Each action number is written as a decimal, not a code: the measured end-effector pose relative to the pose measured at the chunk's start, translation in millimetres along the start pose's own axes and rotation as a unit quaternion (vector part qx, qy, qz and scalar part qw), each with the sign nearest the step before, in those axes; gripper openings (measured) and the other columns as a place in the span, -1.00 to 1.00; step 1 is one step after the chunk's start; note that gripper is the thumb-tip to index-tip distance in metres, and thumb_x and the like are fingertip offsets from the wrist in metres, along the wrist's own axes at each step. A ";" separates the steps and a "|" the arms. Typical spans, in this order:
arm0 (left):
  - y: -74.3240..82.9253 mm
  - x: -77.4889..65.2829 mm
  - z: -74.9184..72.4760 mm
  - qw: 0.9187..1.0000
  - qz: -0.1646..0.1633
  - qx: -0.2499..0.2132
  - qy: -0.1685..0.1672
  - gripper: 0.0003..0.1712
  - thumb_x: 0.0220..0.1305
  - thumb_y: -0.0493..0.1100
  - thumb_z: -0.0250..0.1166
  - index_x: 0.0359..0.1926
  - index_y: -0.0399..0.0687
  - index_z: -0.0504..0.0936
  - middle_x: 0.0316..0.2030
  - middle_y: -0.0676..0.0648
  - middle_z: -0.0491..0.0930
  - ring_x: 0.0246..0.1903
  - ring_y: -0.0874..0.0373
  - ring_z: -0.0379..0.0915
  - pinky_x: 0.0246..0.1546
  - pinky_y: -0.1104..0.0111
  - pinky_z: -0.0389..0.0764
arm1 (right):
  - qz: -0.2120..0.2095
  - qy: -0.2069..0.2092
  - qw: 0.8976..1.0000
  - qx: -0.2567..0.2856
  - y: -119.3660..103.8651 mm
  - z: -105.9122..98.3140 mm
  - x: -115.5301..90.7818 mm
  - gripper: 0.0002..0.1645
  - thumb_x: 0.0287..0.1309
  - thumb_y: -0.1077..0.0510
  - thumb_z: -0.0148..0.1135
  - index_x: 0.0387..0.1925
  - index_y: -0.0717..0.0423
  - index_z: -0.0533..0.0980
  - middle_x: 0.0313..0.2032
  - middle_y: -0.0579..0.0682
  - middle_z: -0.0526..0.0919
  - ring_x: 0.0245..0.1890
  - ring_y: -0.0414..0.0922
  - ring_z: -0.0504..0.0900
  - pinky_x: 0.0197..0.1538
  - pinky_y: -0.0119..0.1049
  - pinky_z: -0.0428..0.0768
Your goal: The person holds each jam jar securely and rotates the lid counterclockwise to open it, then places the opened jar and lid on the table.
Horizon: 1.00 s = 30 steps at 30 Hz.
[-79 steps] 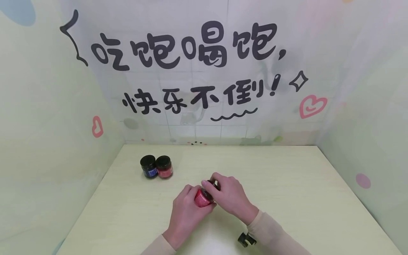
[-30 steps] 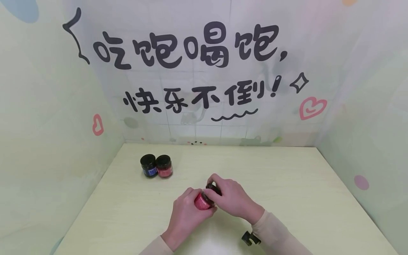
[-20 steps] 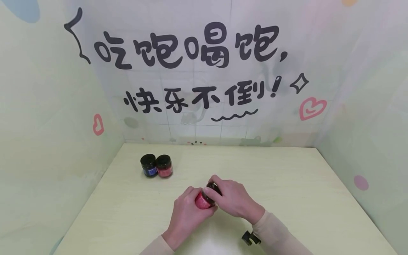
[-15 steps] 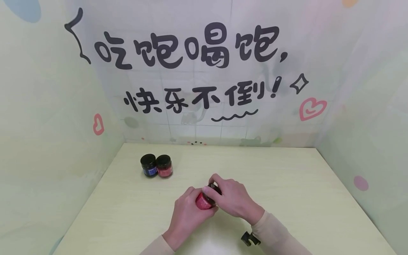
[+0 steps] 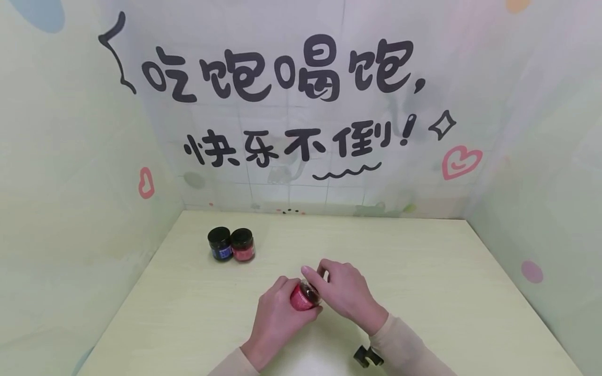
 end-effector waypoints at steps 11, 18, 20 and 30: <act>-2.9 -2.7 0.7 1.000 -0.009 0.008 -0.005 -0.42 -0.14 0.17 0.63 -0.15 -0.04 0.68 -0.32 0.10 0.51 -0.38 0.24 0.53 -0.38 0.33 0.61 | 0.004 -0.008 1.000 0.027 2.2 3.6 -0.3 -0.43 0.25 -0.52 0.02 -0.46 -0.20 0.51 -0.72 -0.19 0.46 -0.70 -0.20 0.43 -0.64 -0.24 0.40; -2.8 -3.4 0.9 1.000 -0.006 0.011 -0.002 -0.44 -0.14 0.16 0.63 -0.17 -0.02 0.68 -0.33 0.11 0.50 -0.40 0.25 0.52 -0.39 0.34 0.60 | -0.007 -0.016 0.999 0.043 1.4 4.3 -0.1 -0.51 0.28 -0.44 0.08 -0.42 -0.18 0.53 -0.70 -0.20 0.48 -0.69 -0.22 0.45 -0.63 -0.26 0.42; -3.4 -3.5 1.4 1.000 -0.007 0.011 -0.003 -0.44 -0.14 0.16 0.63 -0.17 -0.02 0.68 -0.33 0.11 0.50 -0.39 0.25 0.52 -0.39 0.34 0.60 | -0.011 -0.019 0.999 0.044 1.3 4.6 -0.2 -0.52 0.29 -0.42 0.08 -0.41 -0.18 0.54 -0.70 -0.20 0.49 -0.68 -0.22 0.45 -0.62 -0.26 0.42; -3.1 -4.8 2.4 1.000 0.004 0.011 0.012 -0.47 -0.17 0.14 0.64 -0.20 0.01 0.69 -0.34 0.13 0.50 -0.42 0.28 0.52 -0.41 0.34 0.59 | -0.028 -0.027 0.998 0.055 0.8 4.9 -0.1 -0.68 0.31 -0.27 0.14 -0.37 -0.19 0.58 -0.71 -0.24 0.50 -0.69 -0.23 0.44 -0.61 -0.27 0.42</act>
Point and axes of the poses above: each hand's wrist, its own x-axis towards the middle knuckle, its own z-axis out of the palm, y = z × x, the point moved 7 cm from there along x, towards the middle knuckle
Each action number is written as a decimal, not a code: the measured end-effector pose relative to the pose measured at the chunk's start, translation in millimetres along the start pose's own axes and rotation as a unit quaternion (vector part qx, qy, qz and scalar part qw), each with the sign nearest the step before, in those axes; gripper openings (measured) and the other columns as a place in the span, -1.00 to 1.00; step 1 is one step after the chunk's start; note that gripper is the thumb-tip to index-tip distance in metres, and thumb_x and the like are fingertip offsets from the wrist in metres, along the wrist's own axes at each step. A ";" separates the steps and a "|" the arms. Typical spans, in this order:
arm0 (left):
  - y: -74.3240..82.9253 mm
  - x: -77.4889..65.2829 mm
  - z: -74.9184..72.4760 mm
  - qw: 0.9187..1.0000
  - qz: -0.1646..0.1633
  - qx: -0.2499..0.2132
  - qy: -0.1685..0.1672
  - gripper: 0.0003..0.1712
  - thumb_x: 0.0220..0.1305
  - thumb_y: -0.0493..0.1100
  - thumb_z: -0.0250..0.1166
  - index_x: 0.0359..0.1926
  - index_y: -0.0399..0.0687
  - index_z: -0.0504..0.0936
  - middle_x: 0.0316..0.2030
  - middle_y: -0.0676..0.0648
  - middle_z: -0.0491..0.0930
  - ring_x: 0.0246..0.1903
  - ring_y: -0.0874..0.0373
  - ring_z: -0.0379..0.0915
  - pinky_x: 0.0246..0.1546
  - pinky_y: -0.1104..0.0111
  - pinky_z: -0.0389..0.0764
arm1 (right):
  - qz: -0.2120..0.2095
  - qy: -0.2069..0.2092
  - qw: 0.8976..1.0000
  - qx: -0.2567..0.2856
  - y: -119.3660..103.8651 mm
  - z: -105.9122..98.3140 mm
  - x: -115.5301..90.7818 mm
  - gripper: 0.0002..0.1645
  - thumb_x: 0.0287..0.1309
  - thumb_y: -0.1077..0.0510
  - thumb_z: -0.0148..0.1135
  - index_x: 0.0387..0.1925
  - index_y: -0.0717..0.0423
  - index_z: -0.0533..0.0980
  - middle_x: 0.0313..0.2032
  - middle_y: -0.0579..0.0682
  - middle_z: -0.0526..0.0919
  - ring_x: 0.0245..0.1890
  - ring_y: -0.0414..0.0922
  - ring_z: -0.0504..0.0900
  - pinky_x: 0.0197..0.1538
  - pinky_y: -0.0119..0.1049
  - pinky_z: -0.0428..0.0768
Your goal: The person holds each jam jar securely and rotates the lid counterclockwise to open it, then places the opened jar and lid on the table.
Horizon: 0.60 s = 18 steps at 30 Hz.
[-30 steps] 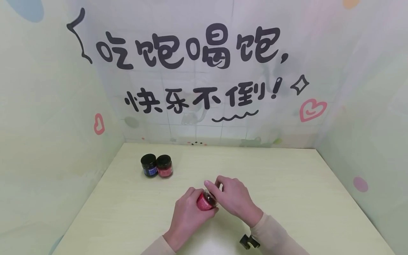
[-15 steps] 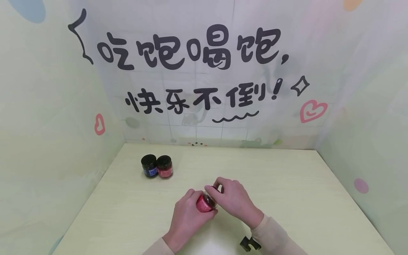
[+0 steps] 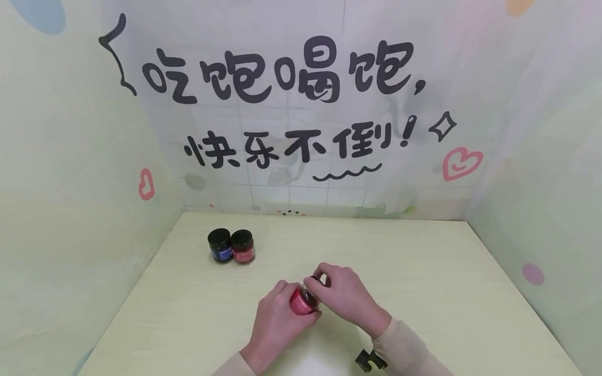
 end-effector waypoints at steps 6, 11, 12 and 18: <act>-0.6 -0.4 -0.2 1.000 0.002 0.001 0.008 -0.48 -0.20 0.13 0.65 -0.23 0.02 0.68 -0.36 0.14 0.49 -0.43 0.28 0.51 -0.42 0.34 0.59 | -0.026 -0.010 1.000 -0.001 -1.6 0.9 0.2 -0.76 0.34 -0.19 0.14 -0.30 -0.21 0.59 -0.70 -0.25 0.50 -0.68 -0.25 0.44 -0.59 -0.29 0.43; -1.5 -1.2 0.2 1.000 -0.004 0.000 0.004 -0.49 -0.19 0.13 0.65 -0.23 0.04 0.68 -0.35 0.13 0.50 -0.42 0.27 0.52 -0.41 0.33 0.60 | -0.044 -0.022 0.999 0.002 -2.5 1.4 -0.7 -0.78 0.35 -0.19 0.15 -0.23 -0.22 0.60 -0.69 -0.25 0.49 -0.67 -0.26 0.44 -0.57 -0.31 0.44; -1.9 -1.3 0.4 1.000 -0.005 -0.001 0.004 -0.49 -0.19 0.13 0.65 -0.23 0.04 0.68 -0.34 0.13 0.50 -0.41 0.27 0.53 -0.40 0.33 0.60 | -0.046 -0.023 0.999 0.004 -2.5 1.4 -0.8 -0.78 0.35 -0.19 0.15 -0.22 -0.23 0.60 -0.69 -0.25 0.49 -0.67 -0.27 0.44 -0.57 -0.31 0.44; -3.8 -1.3 1.0 1.000 -0.015 -0.005 0.000 -0.49 -0.17 0.11 0.65 -0.20 0.04 0.68 -0.32 0.13 0.51 -0.38 0.27 0.54 -0.37 0.33 0.62 | -0.054 -0.022 0.998 0.012 -3.3 0.0 -1.9 -0.83 0.34 -0.19 0.18 -0.22 -0.29 0.59 -0.69 -0.25 0.48 -0.66 -0.27 0.45 -0.54 -0.31 0.46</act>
Point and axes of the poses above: each hand's wrist, its own x-axis towards the middle knuckle, its own z-axis out of the palm, y = z × x, the point moved 7 cm from there along x, towards the middle knuckle
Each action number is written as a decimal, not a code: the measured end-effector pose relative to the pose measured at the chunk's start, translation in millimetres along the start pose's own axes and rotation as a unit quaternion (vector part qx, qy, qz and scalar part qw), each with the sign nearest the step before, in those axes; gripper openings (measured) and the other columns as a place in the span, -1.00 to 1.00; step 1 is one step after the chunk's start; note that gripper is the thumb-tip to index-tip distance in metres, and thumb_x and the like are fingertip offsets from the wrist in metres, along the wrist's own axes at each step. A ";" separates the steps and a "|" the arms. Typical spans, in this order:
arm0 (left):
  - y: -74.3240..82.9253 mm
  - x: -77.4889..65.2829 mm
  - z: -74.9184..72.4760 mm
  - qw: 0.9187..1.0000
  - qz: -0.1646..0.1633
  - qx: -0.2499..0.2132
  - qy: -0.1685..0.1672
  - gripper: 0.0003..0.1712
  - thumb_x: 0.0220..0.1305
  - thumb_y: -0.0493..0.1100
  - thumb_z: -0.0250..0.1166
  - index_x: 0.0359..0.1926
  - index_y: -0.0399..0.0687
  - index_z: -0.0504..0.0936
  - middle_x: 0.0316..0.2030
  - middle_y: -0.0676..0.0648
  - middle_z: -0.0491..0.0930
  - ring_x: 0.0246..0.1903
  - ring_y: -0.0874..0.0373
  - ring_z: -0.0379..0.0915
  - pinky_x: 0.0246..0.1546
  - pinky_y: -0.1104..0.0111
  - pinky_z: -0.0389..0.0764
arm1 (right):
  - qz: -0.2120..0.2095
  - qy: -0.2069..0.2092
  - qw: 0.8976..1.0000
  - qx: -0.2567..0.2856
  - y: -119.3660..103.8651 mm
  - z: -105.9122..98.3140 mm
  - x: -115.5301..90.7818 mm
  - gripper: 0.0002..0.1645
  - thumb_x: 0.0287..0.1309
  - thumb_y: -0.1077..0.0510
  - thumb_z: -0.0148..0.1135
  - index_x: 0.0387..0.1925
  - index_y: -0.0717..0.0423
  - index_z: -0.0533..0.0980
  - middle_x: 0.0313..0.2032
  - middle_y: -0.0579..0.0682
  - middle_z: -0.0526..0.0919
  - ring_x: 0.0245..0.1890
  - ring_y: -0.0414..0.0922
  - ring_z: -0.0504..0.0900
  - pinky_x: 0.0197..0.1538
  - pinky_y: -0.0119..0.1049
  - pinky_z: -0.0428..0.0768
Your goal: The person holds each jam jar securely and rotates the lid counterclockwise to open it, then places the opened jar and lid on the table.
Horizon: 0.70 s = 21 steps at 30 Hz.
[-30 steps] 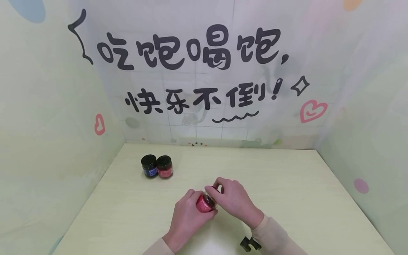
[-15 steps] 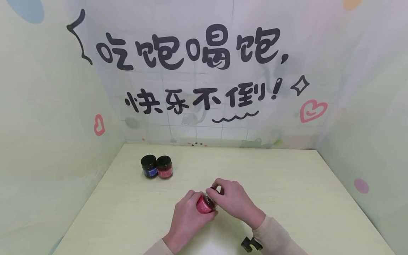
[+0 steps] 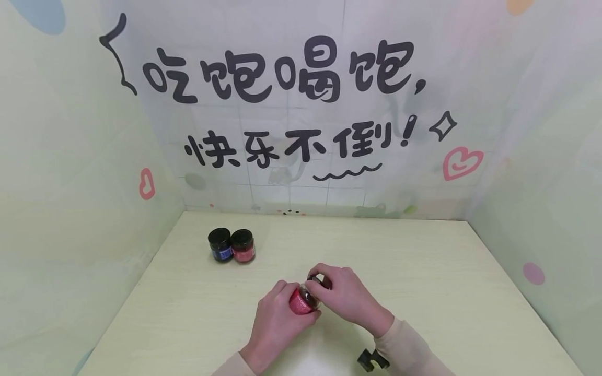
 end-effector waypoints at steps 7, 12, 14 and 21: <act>0.0 -0.4 0.3 1.000 -0.004 0.000 -0.005 -0.48 -0.17 0.11 0.65 -0.20 0.03 0.69 -0.32 0.12 0.52 -0.38 0.25 0.55 -0.36 0.32 0.63 | 0.000 -0.006 1.000 0.021 -0.7 -0.5 -1.5 -0.84 0.33 -0.18 0.19 -0.20 -0.28 0.60 -0.65 -0.25 0.53 -0.63 -0.25 0.47 -0.52 -0.30 0.49; 0.0 -0.5 0.2 1.000 -0.007 0.001 -0.012 -0.48 -0.16 0.13 0.64 -0.19 0.02 0.69 -0.32 0.11 0.52 -0.37 0.24 0.55 -0.35 0.32 0.63 | -0.001 -0.012 0.999 0.037 -0.6 -0.3 -2.1 -0.81 0.33 -0.14 0.20 -0.15 -0.23 0.62 -0.58 -0.24 0.59 -0.59 -0.20 0.53 -0.50 -0.29 0.52; 0.0 -0.5 0.2 1.000 -0.007 0.000 -0.016 -0.47 -0.15 0.14 0.64 -0.19 0.01 0.68 -0.31 0.10 0.52 -0.37 0.23 0.55 -0.35 0.32 0.63 | -0.002 -0.014 0.999 0.041 -0.5 0.0 -2.1 -0.79 0.33 -0.13 0.20 -0.13 -0.19 0.62 -0.54 -0.23 0.62 -0.56 -0.17 0.55 -0.48 -0.29 0.53; 0.8 -0.2 -0.1 1.000 -0.006 -0.004 -0.018 -0.46 -0.14 0.13 0.64 -0.18 -0.01 0.69 -0.31 0.10 0.52 -0.36 0.22 0.57 -0.35 0.32 0.64 | 0.001 -0.018 0.998 0.057 0.9 0.5 -2.2 -0.76 0.32 -0.09 0.21 -0.09 -0.13 0.64 -0.45 -0.24 0.66 -0.49 -0.14 0.61 -0.44 -0.27 0.56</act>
Point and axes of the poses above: each hand's wrist, its own x-axis towards the middle knuckle, its own z-axis out of the palm, y = z × x, the point moved 7 cm from there along x, towards the middle knuckle
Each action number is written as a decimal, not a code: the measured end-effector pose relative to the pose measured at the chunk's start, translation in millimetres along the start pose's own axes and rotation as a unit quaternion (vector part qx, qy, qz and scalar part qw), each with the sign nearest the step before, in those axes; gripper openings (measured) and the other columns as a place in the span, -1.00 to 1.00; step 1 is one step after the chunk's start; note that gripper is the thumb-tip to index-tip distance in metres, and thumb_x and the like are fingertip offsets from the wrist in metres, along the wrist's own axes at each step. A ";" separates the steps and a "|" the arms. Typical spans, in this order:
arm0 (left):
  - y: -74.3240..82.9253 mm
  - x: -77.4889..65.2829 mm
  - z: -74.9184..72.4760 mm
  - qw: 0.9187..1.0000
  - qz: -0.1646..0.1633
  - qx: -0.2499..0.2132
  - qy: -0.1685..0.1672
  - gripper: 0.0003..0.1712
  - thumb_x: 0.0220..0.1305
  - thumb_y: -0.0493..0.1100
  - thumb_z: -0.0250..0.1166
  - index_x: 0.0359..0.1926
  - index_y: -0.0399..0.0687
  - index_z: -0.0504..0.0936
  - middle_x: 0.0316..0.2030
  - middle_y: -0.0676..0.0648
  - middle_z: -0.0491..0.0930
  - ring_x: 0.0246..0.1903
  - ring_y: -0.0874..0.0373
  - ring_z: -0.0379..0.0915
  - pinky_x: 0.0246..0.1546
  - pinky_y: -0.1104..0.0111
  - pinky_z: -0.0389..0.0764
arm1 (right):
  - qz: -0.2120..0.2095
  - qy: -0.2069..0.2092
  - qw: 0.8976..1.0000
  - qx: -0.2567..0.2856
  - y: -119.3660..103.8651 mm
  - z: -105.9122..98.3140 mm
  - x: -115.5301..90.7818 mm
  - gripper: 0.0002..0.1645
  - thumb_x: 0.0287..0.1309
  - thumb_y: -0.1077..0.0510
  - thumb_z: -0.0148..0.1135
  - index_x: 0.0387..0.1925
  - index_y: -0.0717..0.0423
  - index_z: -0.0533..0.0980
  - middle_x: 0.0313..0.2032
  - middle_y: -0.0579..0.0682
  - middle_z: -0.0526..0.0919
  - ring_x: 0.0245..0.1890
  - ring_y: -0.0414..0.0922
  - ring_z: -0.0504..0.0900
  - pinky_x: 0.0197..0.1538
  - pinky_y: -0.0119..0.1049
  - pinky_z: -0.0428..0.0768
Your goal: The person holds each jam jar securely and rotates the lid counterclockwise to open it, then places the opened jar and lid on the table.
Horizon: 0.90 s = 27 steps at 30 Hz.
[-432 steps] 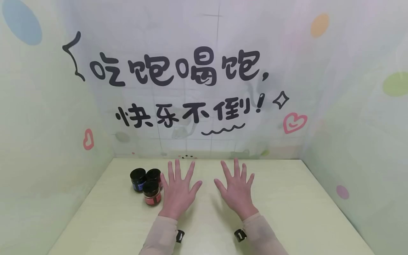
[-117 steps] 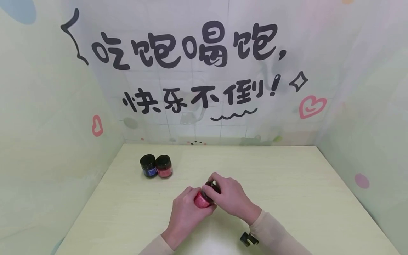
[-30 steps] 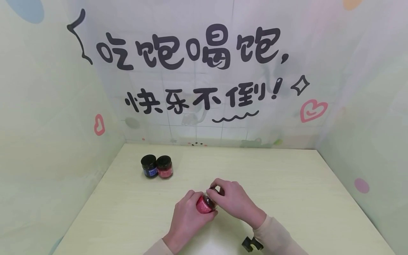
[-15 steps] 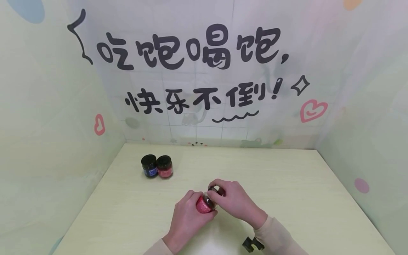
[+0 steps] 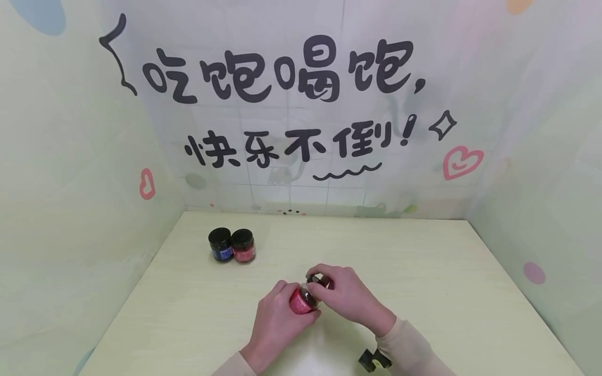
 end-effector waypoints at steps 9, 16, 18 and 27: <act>-1.7 1.0 0.9 1.000 0.004 0.010 0.007 -0.46 -0.15 0.13 0.64 -0.18 0.00 0.69 -0.32 0.10 0.51 -0.38 0.20 0.56 -0.36 0.31 0.64 | 0.015 0.001 1.000 0.001 0.2 -0.8 1.0 -0.77 0.29 -0.05 0.24 -0.05 -0.21 0.63 -0.25 -0.20 0.63 -0.51 -0.13 0.57 -0.44 -0.25 0.57; -2.6 0.3 0.6 1.000 0.002 0.010 0.006 -0.46 -0.15 0.15 0.64 -0.19 -0.01 0.69 -0.32 0.10 0.51 -0.39 0.20 0.56 -0.37 0.30 0.63 | 0.020 -0.009 1.000 0.008 0.2 0.1 0.5 -0.73 0.31 -0.10 0.23 0.00 -0.21 0.61 -0.26 -0.17 0.64 -0.49 -0.13 0.58 -0.43 -0.24 0.58; -2.7 0.1 0.4 1.000 0.002 0.008 0.006 -0.46 -0.15 0.15 0.64 -0.19 0.00 0.69 -0.33 0.10 0.51 -0.39 0.21 0.55 -0.37 0.30 0.63 | 0.020 -0.010 1.000 0.006 0.1 -0.4 0.1 -0.74 0.31 -0.14 0.23 -0.03 -0.23 0.61 -0.27 -0.17 0.63 -0.48 -0.12 0.58 -0.42 -0.24 0.57; -2.5 -1.1 -0.7 1.000 0.006 0.007 0.013 -0.46 -0.15 0.15 0.64 -0.19 -0.01 0.69 -0.32 0.10 0.51 -0.38 0.21 0.55 -0.36 0.29 0.62 | 0.016 -0.012 1.000 -0.007 -2.2 -2.2 -2.0 -0.63 0.33 -0.27 0.19 0.03 -0.26 0.61 -0.31 -0.19 0.63 -0.39 -0.13 0.59 -0.39 -0.25 0.58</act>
Point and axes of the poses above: each hand's wrist, its own x-axis towards the middle knuckle, its own z-axis out of the palm, y = z × x, the point moved 7 cm from there along x, towards the middle knuckle
